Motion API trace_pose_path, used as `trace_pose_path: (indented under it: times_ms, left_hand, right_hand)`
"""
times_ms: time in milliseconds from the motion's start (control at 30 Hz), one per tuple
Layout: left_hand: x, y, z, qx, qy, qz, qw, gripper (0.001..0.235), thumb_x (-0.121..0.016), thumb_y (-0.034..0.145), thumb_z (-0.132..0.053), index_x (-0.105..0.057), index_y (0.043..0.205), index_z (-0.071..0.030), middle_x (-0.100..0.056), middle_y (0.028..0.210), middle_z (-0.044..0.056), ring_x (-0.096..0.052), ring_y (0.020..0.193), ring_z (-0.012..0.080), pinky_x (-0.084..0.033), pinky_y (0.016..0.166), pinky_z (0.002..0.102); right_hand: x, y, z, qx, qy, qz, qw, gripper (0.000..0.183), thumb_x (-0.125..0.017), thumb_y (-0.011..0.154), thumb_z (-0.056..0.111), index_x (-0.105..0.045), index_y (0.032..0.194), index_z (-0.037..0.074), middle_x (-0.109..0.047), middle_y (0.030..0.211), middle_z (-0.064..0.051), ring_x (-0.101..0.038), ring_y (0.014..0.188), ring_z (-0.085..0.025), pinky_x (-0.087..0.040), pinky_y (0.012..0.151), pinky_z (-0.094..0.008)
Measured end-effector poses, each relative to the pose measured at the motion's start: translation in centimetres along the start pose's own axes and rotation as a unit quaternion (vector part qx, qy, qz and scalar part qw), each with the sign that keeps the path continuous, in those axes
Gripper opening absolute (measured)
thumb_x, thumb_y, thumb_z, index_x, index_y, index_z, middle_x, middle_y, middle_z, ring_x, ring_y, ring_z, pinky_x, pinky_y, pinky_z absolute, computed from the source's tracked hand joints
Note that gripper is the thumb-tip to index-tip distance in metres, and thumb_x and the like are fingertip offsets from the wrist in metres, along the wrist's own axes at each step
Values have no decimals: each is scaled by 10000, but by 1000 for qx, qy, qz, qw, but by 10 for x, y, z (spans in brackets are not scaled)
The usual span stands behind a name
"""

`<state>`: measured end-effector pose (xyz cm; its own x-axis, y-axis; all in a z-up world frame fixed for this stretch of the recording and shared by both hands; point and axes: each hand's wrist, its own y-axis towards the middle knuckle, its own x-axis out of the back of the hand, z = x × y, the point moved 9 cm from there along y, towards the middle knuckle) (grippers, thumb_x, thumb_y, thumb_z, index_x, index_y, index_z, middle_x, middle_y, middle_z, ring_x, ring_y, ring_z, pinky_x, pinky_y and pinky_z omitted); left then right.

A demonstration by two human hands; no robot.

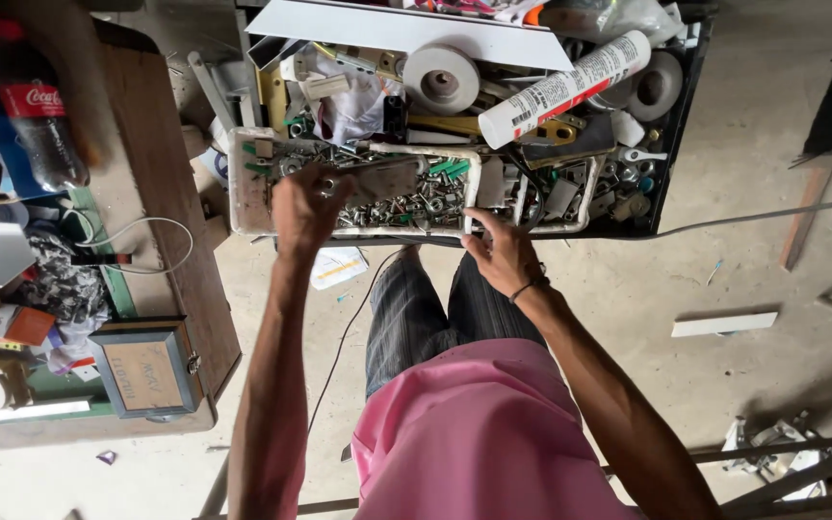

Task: Assembling a metal frame by selecting parts from a bin and using a power drill and pliers to fasten them.

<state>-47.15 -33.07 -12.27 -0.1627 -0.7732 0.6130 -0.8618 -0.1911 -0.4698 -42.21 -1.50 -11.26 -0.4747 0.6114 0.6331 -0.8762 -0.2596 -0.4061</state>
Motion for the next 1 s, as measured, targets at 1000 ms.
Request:
trace_pose_path:
  times_ms: [1000]
  left_hand:
    - [-57,-18,-48,-330,402,2,854,210,-770,906,-138,-719,1085,-237,-535,1215,92,-505,1165,236,-352,1062,495]
  right_hand:
    - [-7,31,18,-64,-262,143,952,557,-530,1009,293,-408,1553,298,-744,769,-180,-763,812,-369,-583,749,-545]
